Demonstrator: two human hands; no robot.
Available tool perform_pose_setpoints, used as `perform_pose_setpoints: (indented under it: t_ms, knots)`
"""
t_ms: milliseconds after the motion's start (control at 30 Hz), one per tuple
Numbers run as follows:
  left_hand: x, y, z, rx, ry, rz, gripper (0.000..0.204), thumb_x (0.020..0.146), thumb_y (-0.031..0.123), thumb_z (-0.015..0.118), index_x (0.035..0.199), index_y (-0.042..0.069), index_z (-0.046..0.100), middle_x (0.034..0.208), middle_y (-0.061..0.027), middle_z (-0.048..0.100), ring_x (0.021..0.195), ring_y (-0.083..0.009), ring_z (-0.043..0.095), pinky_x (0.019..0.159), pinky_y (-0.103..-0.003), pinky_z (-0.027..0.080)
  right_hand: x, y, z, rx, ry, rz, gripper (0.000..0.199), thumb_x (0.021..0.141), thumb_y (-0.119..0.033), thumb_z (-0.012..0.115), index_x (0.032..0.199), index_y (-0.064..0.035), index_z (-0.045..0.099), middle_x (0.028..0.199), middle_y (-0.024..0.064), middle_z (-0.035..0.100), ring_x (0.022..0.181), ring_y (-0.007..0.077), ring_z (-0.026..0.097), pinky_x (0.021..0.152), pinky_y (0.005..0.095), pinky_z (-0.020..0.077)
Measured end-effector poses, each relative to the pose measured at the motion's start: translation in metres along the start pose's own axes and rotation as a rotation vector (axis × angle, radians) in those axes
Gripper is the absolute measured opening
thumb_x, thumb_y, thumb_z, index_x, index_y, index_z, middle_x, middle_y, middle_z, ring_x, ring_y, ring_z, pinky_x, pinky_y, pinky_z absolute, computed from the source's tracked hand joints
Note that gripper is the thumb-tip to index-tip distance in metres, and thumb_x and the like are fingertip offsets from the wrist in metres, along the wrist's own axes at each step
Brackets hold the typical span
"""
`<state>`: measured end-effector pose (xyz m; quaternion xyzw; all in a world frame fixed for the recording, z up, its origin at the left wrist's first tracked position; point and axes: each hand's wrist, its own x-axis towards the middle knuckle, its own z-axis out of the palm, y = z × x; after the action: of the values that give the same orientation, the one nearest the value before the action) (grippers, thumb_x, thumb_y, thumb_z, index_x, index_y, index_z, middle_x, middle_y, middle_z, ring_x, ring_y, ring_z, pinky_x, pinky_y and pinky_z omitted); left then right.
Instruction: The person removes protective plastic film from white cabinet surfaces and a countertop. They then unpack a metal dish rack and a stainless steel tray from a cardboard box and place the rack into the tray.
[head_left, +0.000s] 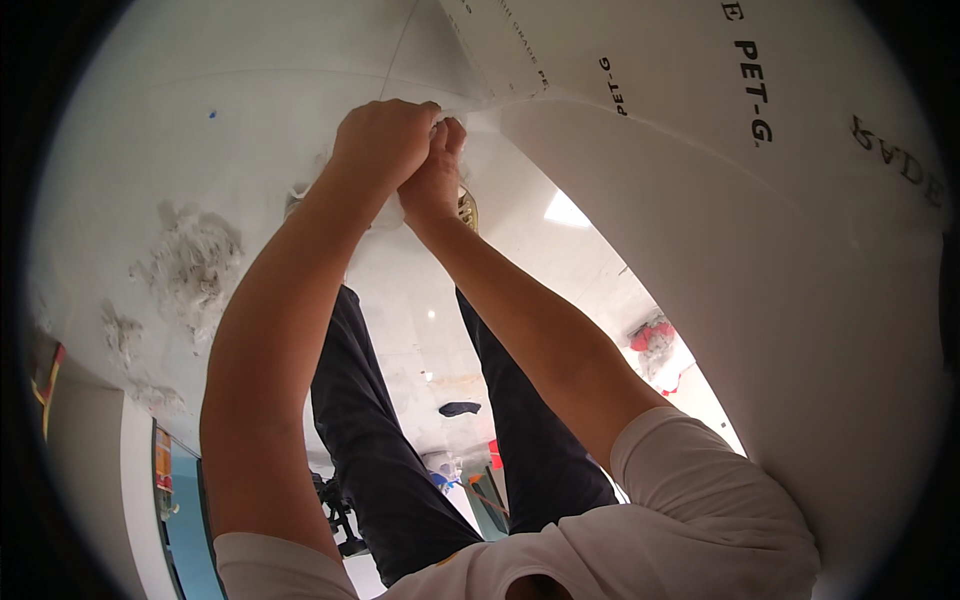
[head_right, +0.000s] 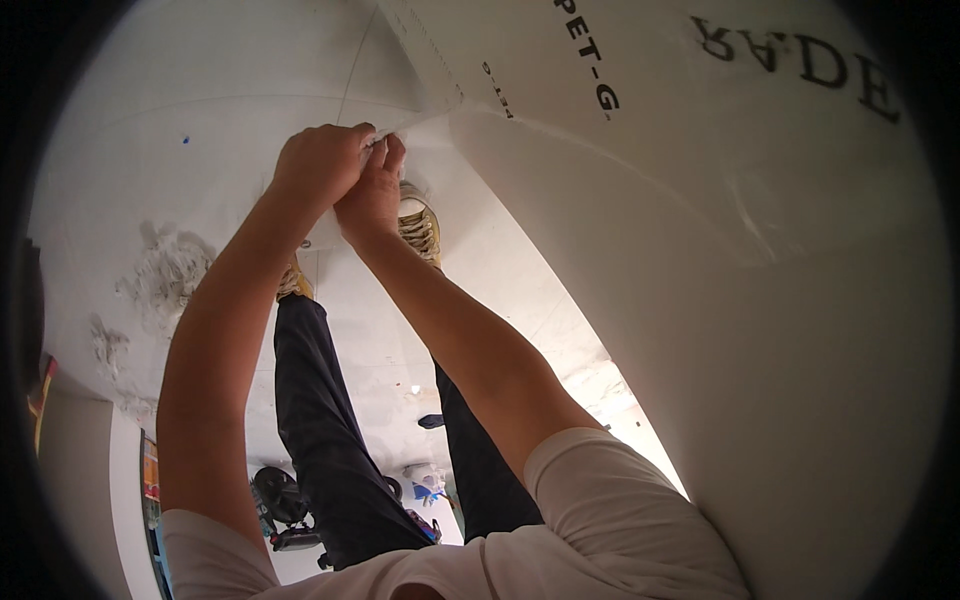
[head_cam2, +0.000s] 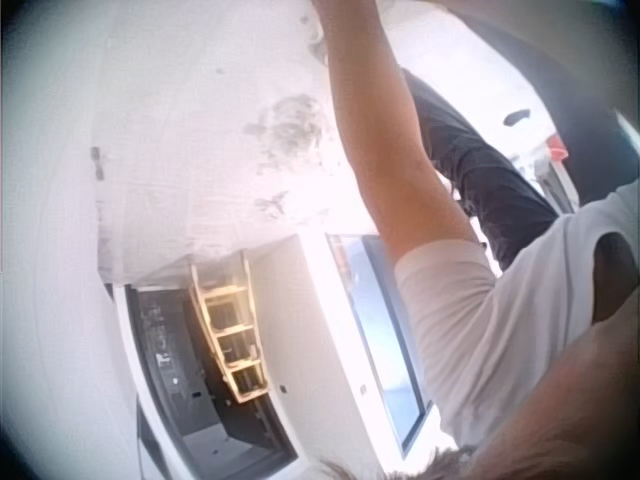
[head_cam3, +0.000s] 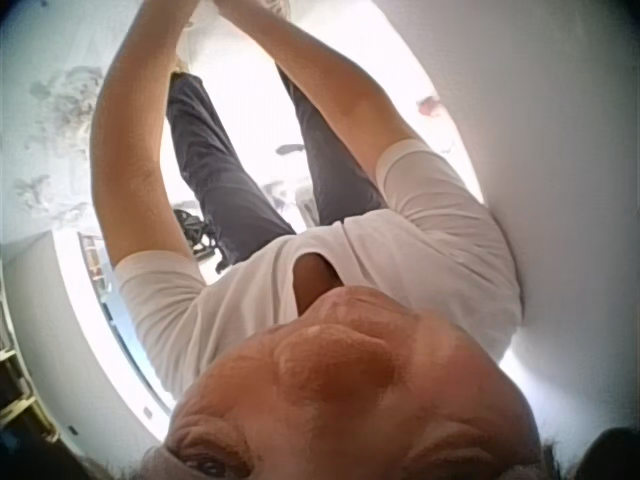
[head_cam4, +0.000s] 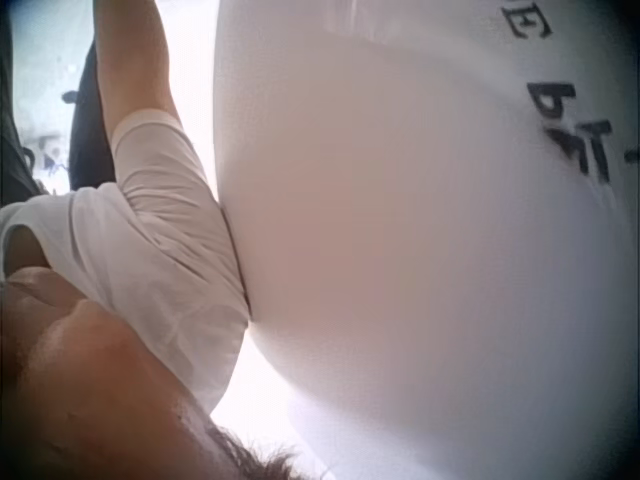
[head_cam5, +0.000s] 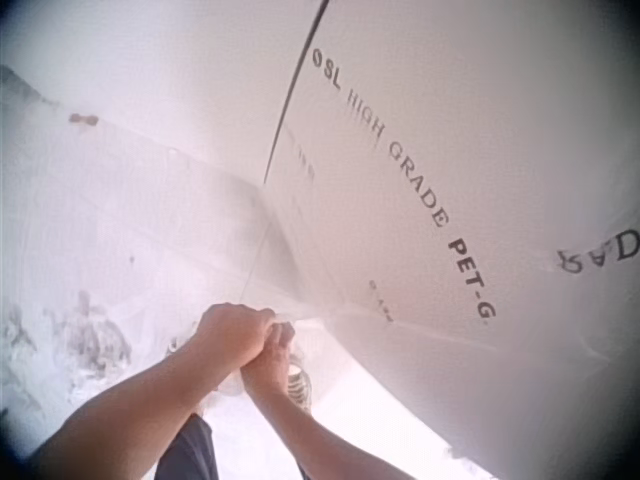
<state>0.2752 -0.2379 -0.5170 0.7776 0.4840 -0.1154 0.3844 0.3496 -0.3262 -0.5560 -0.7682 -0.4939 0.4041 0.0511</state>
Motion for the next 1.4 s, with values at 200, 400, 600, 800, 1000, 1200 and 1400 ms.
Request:
perform_pose_setpoints:
  t_ms: [200,400,600,800,1000,1200,1400]
  knots:
    - [0.005,-0.004,-0.018,0.107,-0.03,-0.006,0.022,0.087,0.021,0.054,0.103,0.014,0.066,0.082,-0.0095,0.069,0.078,-0.0281,0.067,0.069,-0.041,0.053,0.008,-0.028,-0.009,0.331,0.002,0.11,0.069,0.079,-0.016,0.067,0.133,0.0014,0.028,0.136,0.0254,0.026,0.128,0.0438,0.03,0.101,0.0445,0.0395]
    - [0.017,-0.006,-0.044,0.225,-0.052,0.03,0.02,0.086,0.02,0.054,0.1,0.012,0.066,0.082,-0.0101,0.068,0.08,-0.028,0.067,0.068,-0.04,0.053,0.023,-0.039,-0.002,0.329,0.104,-0.028,0.06,0.077,-0.013,0.067,0.126,0.0003,0.033,0.128,0.0207,0.034,0.126,0.0413,0.028,0.092,0.0449,0.0451]
    - [0.004,-0.008,-0.069,0.333,-0.034,0.05,0.016,0.084,0.019,0.055,0.094,0.011,0.064,0.081,-0.0104,0.067,0.079,-0.0285,0.066,0.069,-0.04,0.053,0.014,-0.067,-0.011,0.413,0.136,-0.124,0.05,0.078,-0.011,0.066,0.121,-0.0035,0.042,0.124,0.0135,0.042,0.125,0.0337,0.028,0.089,0.0397,0.0466]
    - [-0.041,-0.047,-0.124,0.369,0.113,-0.102,0.013,0.084,0.015,0.054,0.091,0.008,0.061,0.08,-0.0137,0.065,0.079,-0.0325,0.064,0.07,-0.041,0.05,-0.008,-0.132,-0.005,0.891,-0.092,-0.264,0.057,0.076,0.001,0.057,0.127,-0.002,0.032,0.119,0.0221,0.046,0.113,0.0383,0.05,0.096,0.0414,0.0411]
    - [-0.117,-0.078,-0.194,-0.344,0.566,-0.392,0.045,0.082,0.014,0.063,0.126,0.018,0.054,0.103,-0.0117,0.063,0.092,-0.0223,0.062,0.081,-0.034,0.049,-0.041,-0.221,-0.059,0.825,-0.217,-0.275,0.049,0.08,0.006,0.05,0.128,0.0006,0.04,0.118,0.0167,0.056,0.117,0.0312,0.053,0.097,0.0401,0.0424]
    - [-0.127,-0.038,-0.158,-0.845,0.768,-0.054,0.068,0.077,0.008,0.071,0.138,0.012,0.042,0.131,-0.0125,0.051,0.114,-0.0192,0.053,0.089,-0.032,0.047,-0.092,-0.152,-0.166,1.48,-0.459,0.142,0.036,0.087,0.003,0.048,0.121,-0.0031,0.055,0.128,0.0148,0.055,0.122,0.0283,0.051,0.1,0.0437,0.0434]
    - [-0.095,0.094,-0.182,-1.378,0.64,0.039,0.072,0.072,0.014,0.076,0.135,0.007,0.042,0.128,-0.016,0.05,0.116,-0.0285,0.053,0.091,-0.037,0.049,-0.153,-0.109,-0.284,1.29,-0.02,0.364,0.011,0.088,-0.005,0.049,0.097,-0.0031,0.055,0.096,0.0135,0.063,0.098,0.0274,0.063,0.085,0.0418,0.0539]
